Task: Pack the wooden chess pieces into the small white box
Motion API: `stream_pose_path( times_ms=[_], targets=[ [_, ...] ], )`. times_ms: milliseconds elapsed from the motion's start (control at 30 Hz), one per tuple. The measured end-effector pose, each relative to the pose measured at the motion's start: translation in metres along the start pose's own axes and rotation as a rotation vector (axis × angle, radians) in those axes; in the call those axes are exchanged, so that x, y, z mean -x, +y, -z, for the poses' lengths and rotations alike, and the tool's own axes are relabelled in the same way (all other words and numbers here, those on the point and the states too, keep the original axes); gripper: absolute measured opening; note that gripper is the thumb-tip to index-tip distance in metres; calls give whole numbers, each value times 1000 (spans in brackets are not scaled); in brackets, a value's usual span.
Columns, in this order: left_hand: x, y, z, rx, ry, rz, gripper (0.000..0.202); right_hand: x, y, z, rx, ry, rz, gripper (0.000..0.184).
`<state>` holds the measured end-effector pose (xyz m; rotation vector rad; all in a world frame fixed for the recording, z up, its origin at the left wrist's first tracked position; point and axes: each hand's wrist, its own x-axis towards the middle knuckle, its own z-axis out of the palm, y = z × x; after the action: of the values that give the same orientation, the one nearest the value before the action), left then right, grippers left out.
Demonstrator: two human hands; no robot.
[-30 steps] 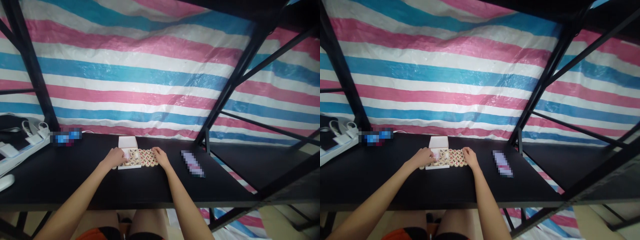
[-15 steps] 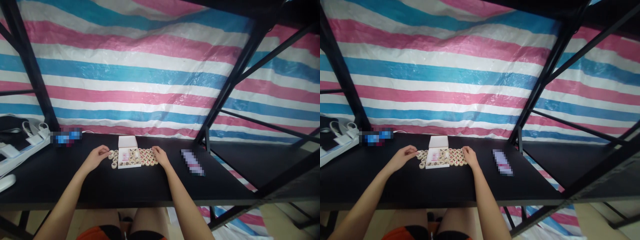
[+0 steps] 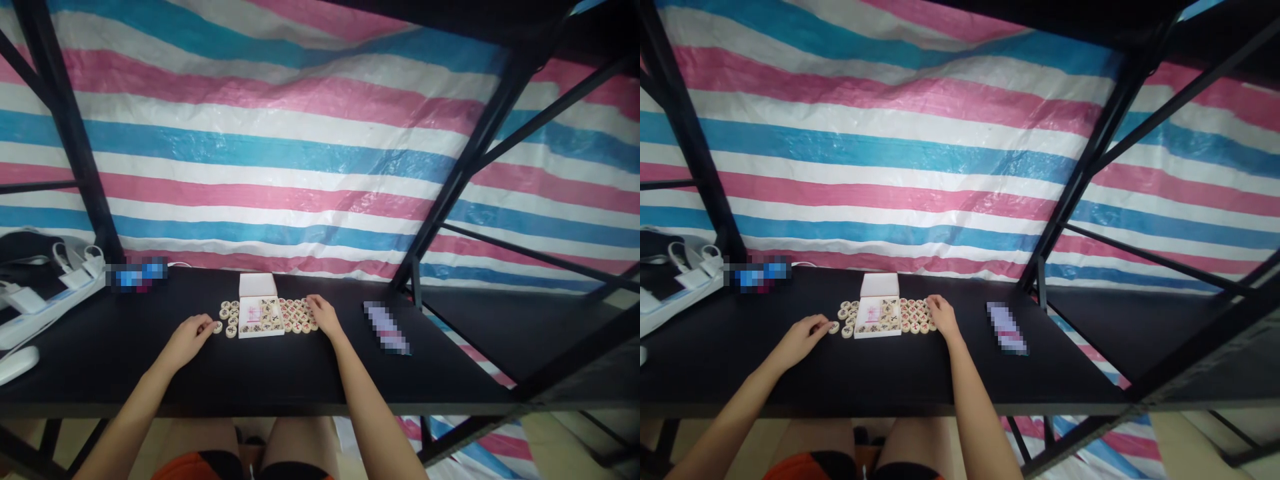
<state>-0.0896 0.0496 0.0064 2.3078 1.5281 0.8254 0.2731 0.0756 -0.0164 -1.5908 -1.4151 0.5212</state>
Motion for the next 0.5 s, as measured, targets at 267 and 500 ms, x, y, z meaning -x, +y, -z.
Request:
stream_pose_path(
  times_ms=[267, 500],
  targets=[
    [1, -9, -3, -10, -37, -25, 27, -1, 2, -1, 0, -6, 5, 30],
    [-7, 34, -2, -54, -15, -179, 28, -3, 5, -2, 6, 19, 27, 30]
  ],
)
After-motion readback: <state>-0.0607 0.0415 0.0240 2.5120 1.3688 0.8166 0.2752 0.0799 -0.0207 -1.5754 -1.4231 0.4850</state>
